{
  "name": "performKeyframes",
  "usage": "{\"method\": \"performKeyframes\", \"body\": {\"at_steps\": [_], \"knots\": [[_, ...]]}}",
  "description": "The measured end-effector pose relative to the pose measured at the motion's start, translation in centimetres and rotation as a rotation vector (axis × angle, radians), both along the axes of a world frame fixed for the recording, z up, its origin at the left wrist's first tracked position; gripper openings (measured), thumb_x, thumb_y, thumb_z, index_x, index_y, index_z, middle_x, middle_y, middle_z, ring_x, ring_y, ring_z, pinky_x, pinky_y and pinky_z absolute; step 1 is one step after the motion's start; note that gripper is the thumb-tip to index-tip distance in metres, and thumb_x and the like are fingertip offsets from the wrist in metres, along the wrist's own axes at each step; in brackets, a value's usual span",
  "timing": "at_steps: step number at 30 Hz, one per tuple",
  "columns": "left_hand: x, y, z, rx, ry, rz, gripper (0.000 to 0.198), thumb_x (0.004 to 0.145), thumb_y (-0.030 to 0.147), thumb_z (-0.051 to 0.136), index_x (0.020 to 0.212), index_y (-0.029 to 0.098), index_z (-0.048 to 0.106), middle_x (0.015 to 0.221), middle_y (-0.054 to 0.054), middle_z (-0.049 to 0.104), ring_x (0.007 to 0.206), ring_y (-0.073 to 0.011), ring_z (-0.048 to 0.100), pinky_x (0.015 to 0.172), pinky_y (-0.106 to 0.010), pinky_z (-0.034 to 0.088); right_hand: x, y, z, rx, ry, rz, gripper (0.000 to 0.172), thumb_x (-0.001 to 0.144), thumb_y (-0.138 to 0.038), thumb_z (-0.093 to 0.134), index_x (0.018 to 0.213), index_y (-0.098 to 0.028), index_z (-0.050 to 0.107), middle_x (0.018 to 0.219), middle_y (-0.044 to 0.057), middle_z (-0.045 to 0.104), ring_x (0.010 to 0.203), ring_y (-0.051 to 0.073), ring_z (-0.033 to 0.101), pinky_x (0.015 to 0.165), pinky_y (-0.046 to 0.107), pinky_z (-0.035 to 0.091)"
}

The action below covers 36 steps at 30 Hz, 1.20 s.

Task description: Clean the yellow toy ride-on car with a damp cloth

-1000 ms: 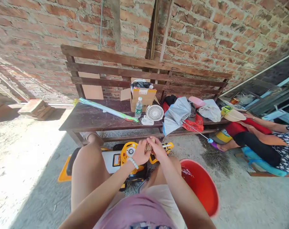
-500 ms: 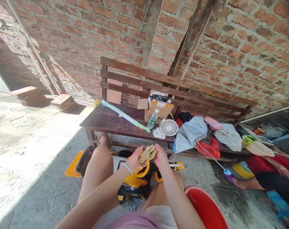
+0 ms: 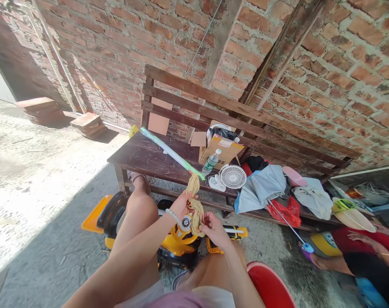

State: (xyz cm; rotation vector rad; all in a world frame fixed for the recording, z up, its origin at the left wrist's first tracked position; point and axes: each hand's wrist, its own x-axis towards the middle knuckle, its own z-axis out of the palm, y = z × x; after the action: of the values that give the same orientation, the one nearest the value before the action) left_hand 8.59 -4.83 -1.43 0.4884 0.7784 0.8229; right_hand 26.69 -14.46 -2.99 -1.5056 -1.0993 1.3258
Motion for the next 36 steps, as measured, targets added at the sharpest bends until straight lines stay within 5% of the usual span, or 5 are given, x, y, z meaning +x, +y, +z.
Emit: {"method": "performKeyframes", "body": {"at_steps": [12, 22, 28, 32, 36], "knots": [[0.4, -0.3, -0.7, 0.011, 0.220, -0.171, 0.022, 0.088, 0.016, 0.073, 0.108, 0.019, 0.065, 0.082, -0.002, 0.068, 0.070, -0.0160, 0.065, 0.065, -0.028, 0.054, 4.4, 0.6, 3.6, 0.185, 0.308, -0.584, 0.045, 0.068, -0.059, 0.090, 0.094, -0.026, 0.074, 0.088, 0.003, 0.082, 0.088, 0.025, 0.078, 0.072, 0.036, 0.064], [-0.2, -1.7, -1.3, 0.833, 0.549, -0.103, 0.079, 0.078, 0.024, 0.075, 0.154, 0.024, 0.054, 0.164, -0.018, 0.047, 0.155, -0.0355, 0.040, 0.128, -0.052, 0.034, 4.2, -0.2, 6.3, 0.221, 0.353, -0.515, 0.044, 0.073, -0.057, 0.087, 0.102, -0.026, 0.078, 0.101, 0.007, 0.084, 0.110, 0.031, 0.077, 0.087, 0.046, 0.066], [1.2, -2.7, -1.6, 0.876, 0.480, -0.387, 0.015, 0.084, 0.038, 0.067, 0.080, 0.025, 0.061, 0.080, -0.001, 0.066, 0.083, -0.0208, 0.062, 0.087, -0.033, 0.052, 1.1, -0.4, 6.1, 0.101, 0.105, -0.142, 0.043, 0.066, -0.030, 0.085, 0.107, -0.021, 0.078, 0.100, 0.005, 0.083, 0.094, 0.030, 0.076, 0.085, 0.041, 0.062], [1.4, -1.7, -1.4, 0.771, 0.505, -0.179, 0.036, 0.086, 0.044, 0.068, 0.065, 0.028, 0.043, 0.056, 0.007, 0.038, 0.054, -0.0143, 0.037, 0.063, -0.032, 0.040, 2.8, -0.8, 5.9, 0.109, -0.095, -0.107, 0.039, 0.068, -0.034, 0.080, 0.105, -0.022, 0.079, 0.101, 0.004, 0.084, 0.097, 0.029, 0.074, 0.091, 0.041, 0.059], [0.3, -0.2, -0.3, 0.390, 0.161, 0.152, 0.029, 0.082, 0.045, 0.077, 0.073, 0.025, 0.058, 0.066, 0.002, 0.060, 0.062, -0.0160, 0.055, 0.067, -0.031, 0.048, 5.2, -1.5, 4.2, 0.027, 0.008, -0.316, 0.044, 0.059, -0.044, 0.085, 0.096, -0.021, 0.079, 0.088, 0.005, 0.082, 0.085, 0.029, 0.074, 0.081, 0.041, 0.060]]}}
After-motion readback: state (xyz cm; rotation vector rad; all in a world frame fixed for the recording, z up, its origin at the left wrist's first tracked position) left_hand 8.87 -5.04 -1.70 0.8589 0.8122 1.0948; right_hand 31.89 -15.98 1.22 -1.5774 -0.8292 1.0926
